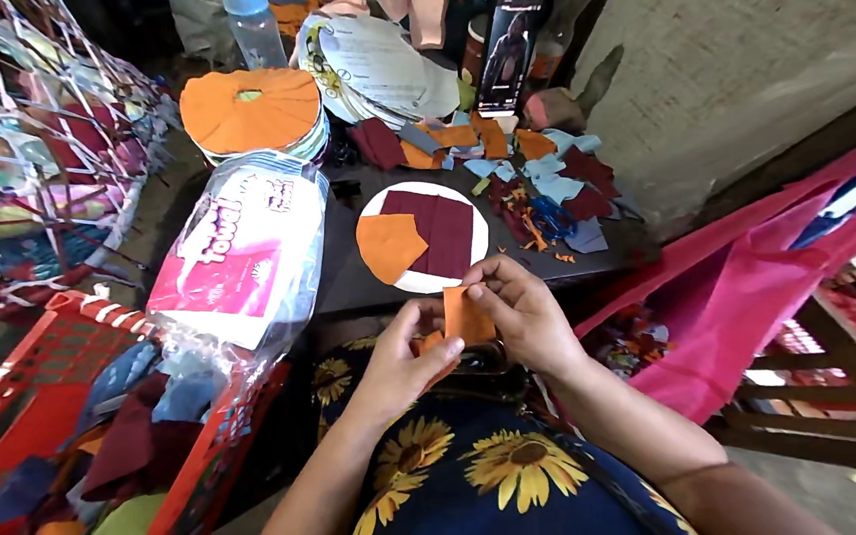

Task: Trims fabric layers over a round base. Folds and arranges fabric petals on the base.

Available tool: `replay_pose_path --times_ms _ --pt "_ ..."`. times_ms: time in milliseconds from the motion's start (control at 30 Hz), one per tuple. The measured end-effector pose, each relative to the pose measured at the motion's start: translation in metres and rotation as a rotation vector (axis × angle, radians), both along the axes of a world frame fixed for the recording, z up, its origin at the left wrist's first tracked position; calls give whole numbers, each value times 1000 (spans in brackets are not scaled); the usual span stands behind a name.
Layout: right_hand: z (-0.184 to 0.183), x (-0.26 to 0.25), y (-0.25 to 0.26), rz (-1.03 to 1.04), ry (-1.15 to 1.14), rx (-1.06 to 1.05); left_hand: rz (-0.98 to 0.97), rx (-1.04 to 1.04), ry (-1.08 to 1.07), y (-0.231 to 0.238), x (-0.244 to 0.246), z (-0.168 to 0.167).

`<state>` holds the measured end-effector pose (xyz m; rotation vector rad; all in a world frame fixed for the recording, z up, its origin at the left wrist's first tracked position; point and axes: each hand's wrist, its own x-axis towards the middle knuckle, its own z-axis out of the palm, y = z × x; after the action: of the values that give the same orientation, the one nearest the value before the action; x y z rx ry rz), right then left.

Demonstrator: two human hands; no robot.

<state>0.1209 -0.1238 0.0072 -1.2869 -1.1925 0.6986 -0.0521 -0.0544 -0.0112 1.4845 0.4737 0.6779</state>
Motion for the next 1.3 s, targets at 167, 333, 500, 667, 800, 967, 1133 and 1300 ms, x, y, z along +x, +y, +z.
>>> replay_pose_path --times_ms 167,333,500,667,800,967,1133,1300 --pt "-6 4 6 50 132 -31 79 63 137 2 -6 -1" --pt "1 14 9 116 -56 -237 216 264 352 2 -10 1" --pt "2 20 22 124 -188 -220 343 410 525 3 -8 7" --pt "13 20 46 95 -326 -192 458 586 558 18 -3 14" --pt "16 26 74 104 -391 -187 448 598 652 37 5 24" --pt "13 33 95 103 -449 -250 577 652 627 47 3 17" --pt "12 33 96 90 -464 -291 671 845 500 41 -7 -6" --pt "10 29 95 102 -445 -270 583 1079 451 28 0 -32"
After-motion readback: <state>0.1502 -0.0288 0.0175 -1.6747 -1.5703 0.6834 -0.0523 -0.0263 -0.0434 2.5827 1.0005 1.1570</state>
